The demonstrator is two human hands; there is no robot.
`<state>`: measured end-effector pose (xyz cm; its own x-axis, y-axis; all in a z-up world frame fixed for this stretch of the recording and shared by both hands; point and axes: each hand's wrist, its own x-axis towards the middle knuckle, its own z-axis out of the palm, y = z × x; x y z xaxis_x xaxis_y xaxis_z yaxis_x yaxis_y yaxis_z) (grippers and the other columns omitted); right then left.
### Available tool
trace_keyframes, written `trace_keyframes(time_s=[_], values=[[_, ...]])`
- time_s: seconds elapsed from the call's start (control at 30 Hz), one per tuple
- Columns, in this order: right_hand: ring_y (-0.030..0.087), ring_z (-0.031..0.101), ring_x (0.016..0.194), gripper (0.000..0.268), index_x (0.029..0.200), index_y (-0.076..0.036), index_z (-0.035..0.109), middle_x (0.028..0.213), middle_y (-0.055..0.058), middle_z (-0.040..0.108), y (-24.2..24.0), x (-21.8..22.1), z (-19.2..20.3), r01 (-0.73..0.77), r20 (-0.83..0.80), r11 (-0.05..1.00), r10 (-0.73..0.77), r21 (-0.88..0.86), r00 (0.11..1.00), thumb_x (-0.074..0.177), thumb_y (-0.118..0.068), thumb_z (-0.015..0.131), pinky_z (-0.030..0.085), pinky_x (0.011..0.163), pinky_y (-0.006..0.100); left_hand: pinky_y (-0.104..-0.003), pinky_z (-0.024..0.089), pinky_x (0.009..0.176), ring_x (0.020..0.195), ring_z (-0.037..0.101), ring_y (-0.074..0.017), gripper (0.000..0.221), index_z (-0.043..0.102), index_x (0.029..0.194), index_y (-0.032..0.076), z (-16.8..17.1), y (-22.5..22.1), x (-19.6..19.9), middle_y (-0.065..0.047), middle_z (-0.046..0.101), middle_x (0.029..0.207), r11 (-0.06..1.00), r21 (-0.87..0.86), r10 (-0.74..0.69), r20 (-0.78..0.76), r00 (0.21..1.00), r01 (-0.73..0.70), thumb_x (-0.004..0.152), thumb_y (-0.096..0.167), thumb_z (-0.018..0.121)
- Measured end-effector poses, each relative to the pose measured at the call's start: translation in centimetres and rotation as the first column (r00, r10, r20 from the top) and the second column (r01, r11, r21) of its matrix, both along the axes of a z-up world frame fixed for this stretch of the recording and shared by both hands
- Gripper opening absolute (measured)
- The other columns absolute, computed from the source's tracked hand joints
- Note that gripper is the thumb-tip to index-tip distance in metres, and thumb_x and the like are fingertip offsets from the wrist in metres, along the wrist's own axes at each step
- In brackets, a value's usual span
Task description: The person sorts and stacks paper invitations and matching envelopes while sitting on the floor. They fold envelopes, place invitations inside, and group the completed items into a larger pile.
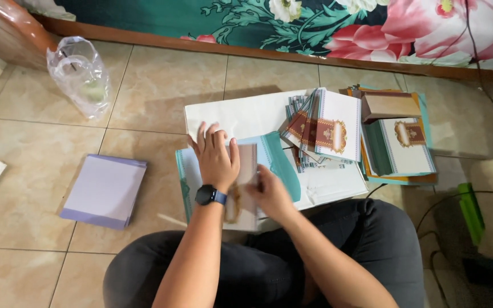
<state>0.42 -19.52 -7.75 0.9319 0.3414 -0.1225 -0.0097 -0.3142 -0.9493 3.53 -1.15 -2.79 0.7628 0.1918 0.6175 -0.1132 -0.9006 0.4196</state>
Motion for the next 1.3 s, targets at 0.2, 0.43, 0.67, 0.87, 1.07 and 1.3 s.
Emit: trace_keyframes(time_s=[0.2,0.43,0.67,0.87,1.07,1.3], values=[[0.027,0.070,0.087,0.029,0.133,-0.010,0.059,0.102,0.014,0.069,-15.1,7.3,13.3,0.523,0.286,0.816,-0.455,-0.245,0.843,0.105,-0.019,0.063,0.056,0.070,0.038,-0.070,0.026,0.113,0.144,0.035,-0.0490,0.029,0.059,0.118,0.008,0.5,-3.6,-1.5,-0.021,0.049,0.144,0.969,-0.014,-0.249,-0.034,0.968,0.248,0.091,0.018,0.060],[0.049,0.057,0.118,0.077,0.150,0.000,0.050,0.130,0.028,0.050,-20.9,12.2,6.3,0.684,0.594,0.478,-0.351,-0.551,0.724,0.085,-0.027,0.082,0.054,0.093,0.056,-0.064,0.001,0.122,0.157,0.008,-0.0404,0.075,0.040,0.155,0.023,1.8,-5.6,-2.6,-0.017,0.020,0.169,0.864,-0.027,-0.379,-0.691,0.616,0.503,0.094,0.066,0.046],[0.041,0.064,0.107,0.043,0.120,-0.003,0.067,0.114,0.018,0.061,-7.5,1.0,4.3,0.281,0.381,0.650,0.014,-0.706,0.925,0.084,-0.028,0.068,0.057,0.090,0.048,-0.063,-0.003,0.123,0.158,0.007,-0.0359,0.080,0.031,0.160,0.019,1.6,-6.0,-2.7,-0.014,0.016,0.171,0.896,-0.008,-0.302,-0.743,0.597,0.444,0.092,0.057,0.051],[0.038,0.058,0.119,0.061,0.135,-0.001,0.059,0.130,0.015,0.053,-4.5,-0.9,6.1,0.134,0.273,0.564,0.169,-0.815,0.947,0.098,-0.049,0.057,0.055,0.094,0.047,-0.062,0.007,0.124,0.156,0.015,-0.0347,0.059,0.040,0.154,0.017,0.2,-5.5,-2.3,-0.014,0.023,0.168,0.911,-0.019,-0.313,-0.684,0.659,0.413,0.102,0.042,0.045],[0.046,0.060,0.117,0.054,0.141,0.001,0.053,0.127,0.024,0.055,-5.2,-0.6,6.5,0.113,0.283,0.730,0.114,-0.674,0.952,0.096,-0.026,0.062,0.054,0.093,0.052,-0.067,0.008,0.122,0.155,0.018,-0.0386,0.069,0.043,0.153,0.016,1.4,-5.5,-3.3,-0.018,0.026,0.166,0.887,-0.017,-0.348,-0.684,0.642,0.462,0.091,0.042,0.062],[0.032,0.073,0.100,0.034,0.129,-0.008,0.070,0.110,0.013,0.073,-9.3,3.9,4.2,0.094,0.128,0.863,-0.035,-0.496,0.991,0.102,-0.027,0.061,0.060,0.079,0.041,-0.074,0.009,0.117,0.154,0.020,-0.0384,0.105,0.040,0.153,0.009,2.1,-6.5,-4.1,-0.018,0.027,0.165,0.819,-0.081,-0.423,-0.753,0.504,0.568,0.074,0.073,0.066]])
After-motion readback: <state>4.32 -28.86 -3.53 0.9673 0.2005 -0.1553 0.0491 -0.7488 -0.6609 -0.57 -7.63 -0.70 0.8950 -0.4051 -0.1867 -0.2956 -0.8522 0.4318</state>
